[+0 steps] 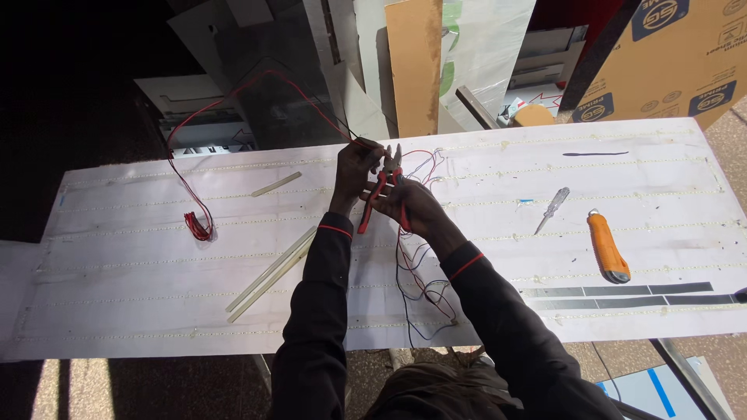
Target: The person strips insulation from multiple colored wires using pliers and then twists the exposed ends together by hand. The person repeats this process for several wire pairs on a white workbench.
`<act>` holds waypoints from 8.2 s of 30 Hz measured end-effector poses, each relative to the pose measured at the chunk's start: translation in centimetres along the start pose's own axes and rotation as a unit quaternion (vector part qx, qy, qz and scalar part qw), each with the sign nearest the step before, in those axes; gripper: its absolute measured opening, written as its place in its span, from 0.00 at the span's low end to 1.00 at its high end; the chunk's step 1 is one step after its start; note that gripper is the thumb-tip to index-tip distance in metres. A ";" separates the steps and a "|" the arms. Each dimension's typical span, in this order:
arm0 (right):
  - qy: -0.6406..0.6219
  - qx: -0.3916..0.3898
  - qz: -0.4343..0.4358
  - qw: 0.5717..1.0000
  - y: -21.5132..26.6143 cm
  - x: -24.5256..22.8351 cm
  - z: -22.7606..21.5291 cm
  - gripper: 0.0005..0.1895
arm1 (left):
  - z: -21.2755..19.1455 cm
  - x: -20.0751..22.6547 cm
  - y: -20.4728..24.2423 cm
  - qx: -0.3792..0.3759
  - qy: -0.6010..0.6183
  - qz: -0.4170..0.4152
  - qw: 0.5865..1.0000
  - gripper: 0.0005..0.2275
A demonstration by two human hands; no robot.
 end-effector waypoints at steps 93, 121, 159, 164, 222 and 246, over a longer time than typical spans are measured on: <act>0.632 -0.090 -0.096 0.764 -2.5 10.3 3.8 0.24 | -31.5 11.8 20.2 0.475 -0.661 0.116 0.569 0.24; 0.257 0.138 -0.158 0.944 12.5 0.5 -5.4 0.23 | -19.5 3.5 21.1 0.008 -0.345 -0.003 0.939 0.13; 0.676 0.215 -0.322 0.627 37.3 -2.1 -25.4 0.10 | 16.1 -4.3 36.4 0.010 -0.374 -0.042 0.926 0.07; 0.639 0.222 -0.371 0.635 37.7 -2.1 -26.7 0.09 | 18.4 -3.0 36.4 -0.036 -0.311 -0.065 0.947 0.07; 0.793 -0.083 -0.130 0.589 24.8 2.2 -15.8 0.13 | 10.4 -4.5 40.3 -0.026 -0.241 -0.233 0.942 0.10; 0.500 -0.072 -0.258 0.824 25.9 1.6 -20.9 0.05 | 14.4 -5.4 35.9 -0.003 -0.244 -0.030 0.969 0.07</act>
Point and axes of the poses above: each hand's wrist, its own y-axis away from the middle knuckle, its own z-axis out of the palm, x = y × z, the point moved 1 cm from there along -y, towards the middle knuckle, and after that the axes turned 3 degrees about x, right-handed, at the moved point
